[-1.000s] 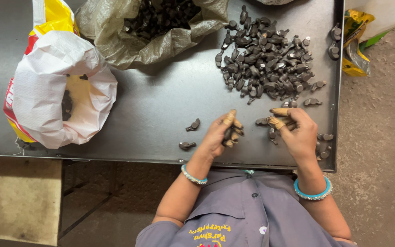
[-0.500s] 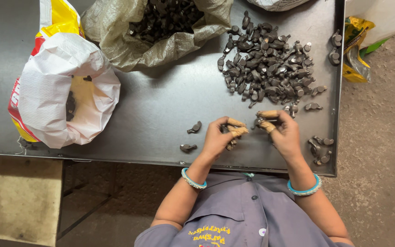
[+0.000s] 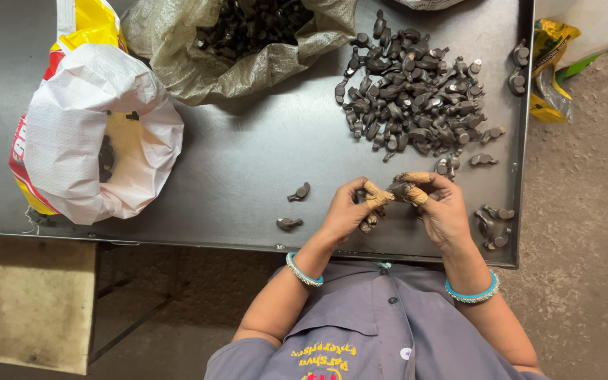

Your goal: The person picks small dark metal castings one at a time from a pile on a metal table, turns each piece over in both hands, and sets it back on the table, occasionally reaching into an open sack of castings to draw out more pieces to check.

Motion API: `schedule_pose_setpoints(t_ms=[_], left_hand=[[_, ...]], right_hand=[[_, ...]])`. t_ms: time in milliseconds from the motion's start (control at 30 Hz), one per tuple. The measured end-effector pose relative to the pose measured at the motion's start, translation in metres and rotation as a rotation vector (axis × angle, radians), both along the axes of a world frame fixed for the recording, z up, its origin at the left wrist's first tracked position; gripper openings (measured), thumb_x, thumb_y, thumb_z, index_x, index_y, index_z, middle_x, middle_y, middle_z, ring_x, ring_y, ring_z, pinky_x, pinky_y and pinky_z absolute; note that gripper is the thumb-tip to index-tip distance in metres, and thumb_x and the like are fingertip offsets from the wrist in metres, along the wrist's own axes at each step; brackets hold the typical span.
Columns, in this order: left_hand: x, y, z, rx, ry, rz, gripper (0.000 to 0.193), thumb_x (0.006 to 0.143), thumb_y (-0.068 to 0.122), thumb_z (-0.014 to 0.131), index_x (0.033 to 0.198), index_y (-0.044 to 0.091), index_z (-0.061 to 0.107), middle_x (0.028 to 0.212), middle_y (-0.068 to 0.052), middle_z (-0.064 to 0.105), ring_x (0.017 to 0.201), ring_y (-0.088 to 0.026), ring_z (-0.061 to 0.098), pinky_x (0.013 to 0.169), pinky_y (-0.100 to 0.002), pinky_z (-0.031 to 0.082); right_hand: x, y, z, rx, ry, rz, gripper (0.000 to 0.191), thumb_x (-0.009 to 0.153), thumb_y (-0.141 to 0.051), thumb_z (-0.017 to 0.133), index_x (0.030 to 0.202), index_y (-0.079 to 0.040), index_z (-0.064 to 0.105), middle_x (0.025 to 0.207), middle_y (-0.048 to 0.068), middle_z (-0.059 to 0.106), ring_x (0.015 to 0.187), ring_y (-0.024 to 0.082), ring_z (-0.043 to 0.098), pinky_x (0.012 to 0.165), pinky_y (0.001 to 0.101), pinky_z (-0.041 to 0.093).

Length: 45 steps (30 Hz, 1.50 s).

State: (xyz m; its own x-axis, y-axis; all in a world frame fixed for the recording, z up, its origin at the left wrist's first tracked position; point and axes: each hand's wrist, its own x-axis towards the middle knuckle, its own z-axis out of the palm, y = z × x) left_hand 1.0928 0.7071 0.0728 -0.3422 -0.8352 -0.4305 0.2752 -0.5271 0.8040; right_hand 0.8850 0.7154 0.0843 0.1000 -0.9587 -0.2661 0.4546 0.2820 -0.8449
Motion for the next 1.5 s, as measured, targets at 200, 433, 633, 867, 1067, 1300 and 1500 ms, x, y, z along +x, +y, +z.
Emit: schedule_pose_setpoints(t_ms=[200, 433, 633, 867, 1067, 1300, 1500], left_hand=[[0.001, 0.001, -0.005, 0.106, 0.130, -0.055, 0.016, 0.100, 0.020, 0.071, 0.097, 0.006, 0.065, 0.074, -0.004, 0.069, 0.055, -0.006, 0.059, 0.045, -0.021, 0.045], [0.002, 0.001, -0.008, 0.173, 0.223, -0.074, 0.016, 0.101, 0.021, 0.069, 0.102, 0.005, 0.065, 0.078, -0.005, 0.069, 0.058, -0.006, 0.060, 0.047, -0.021, 0.046], [0.001, 0.004, -0.005, 0.177, 0.245, -0.055, 0.017, 0.102, 0.021, 0.068, 0.101, 0.004, 0.065, 0.085, -0.002, 0.071, 0.063, -0.006, 0.062, 0.051, -0.021, 0.049], [0.000, 0.003, 0.001, 0.105, 0.159, -0.049, 0.017, 0.096, 0.018, 0.076, 0.095, 0.005, 0.065, 0.073, -0.003, 0.067, 0.054, -0.006, 0.058, 0.043, -0.021, 0.042], [-0.001, 0.005, -0.001, 0.098, 0.154, -0.050, 0.017, 0.097, 0.020, 0.073, 0.098, 0.004, 0.066, 0.074, -0.004, 0.068, 0.055, -0.006, 0.059, 0.044, -0.021, 0.043], [0.000, 0.004, -0.010, 0.147, 0.228, -0.059, 0.025, 0.104, 0.028, 0.065, 0.102, 0.004, 0.067, 0.080, -0.004, 0.069, 0.059, -0.007, 0.060, 0.049, -0.022, 0.048], [0.007, 0.003, -0.012, 0.161, 0.231, -0.074, 0.029, 0.105, 0.032, 0.063, 0.103, 0.004, 0.068, 0.080, -0.004, 0.069, 0.059, -0.007, 0.060, 0.048, -0.022, 0.048]], right_hand=[[-0.008, -0.004, -0.007, 0.067, -0.002, 0.017, 0.028, 0.095, -0.003, 0.070, 0.122, 0.006, 0.067, 0.114, 0.014, 0.073, 0.100, 0.020, 0.073, 0.088, 0.0322, 0.061], [-0.011, -0.002, -0.012, 0.098, -0.010, 0.043, 0.030, 0.097, -0.008, 0.072, 0.123, 0.005, 0.069, 0.108, 0.011, 0.074, 0.094, 0.017, 0.072, 0.081, 0.0298, 0.059], [-0.013, 0.001, -0.016, 0.104, -0.045, 0.048, 0.030, 0.097, -0.009, 0.072, 0.124, 0.006, 0.069, 0.108, 0.011, 0.074, 0.093, 0.018, 0.071, 0.081, 0.0309, 0.059], [-0.014, 0.000, -0.007, 0.062, -0.078, 0.062, 0.034, 0.094, -0.005, 0.073, 0.125, 0.007, 0.068, 0.119, 0.012, 0.072, 0.107, 0.021, 0.071, 0.096, 0.0334, 0.059], [-0.014, 0.000, -0.006, 0.042, -0.094, 0.050, 0.034, 0.095, -0.004, 0.074, 0.126, 0.008, 0.068, 0.121, 0.011, 0.071, 0.109, 0.019, 0.070, 0.097, 0.0321, 0.057], [-0.013, -0.003, -0.012, 0.126, -0.056, 0.045, 0.036, 0.093, -0.013, 0.074, 0.124, 0.004, 0.069, 0.105, 0.011, 0.076, 0.094, 0.019, 0.074, 0.083, 0.0326, 0.061], [-0.005, 0.002, -0.017, 0.126, -0.044, 0.059, 0.037, 0.095, -0.016, 0.076, 0.124, 0.004, 0.070, 0.101, 0.011, 0.076, 0.085, 0.015, 0.070, 0.073, 0.0271, 0.057]])
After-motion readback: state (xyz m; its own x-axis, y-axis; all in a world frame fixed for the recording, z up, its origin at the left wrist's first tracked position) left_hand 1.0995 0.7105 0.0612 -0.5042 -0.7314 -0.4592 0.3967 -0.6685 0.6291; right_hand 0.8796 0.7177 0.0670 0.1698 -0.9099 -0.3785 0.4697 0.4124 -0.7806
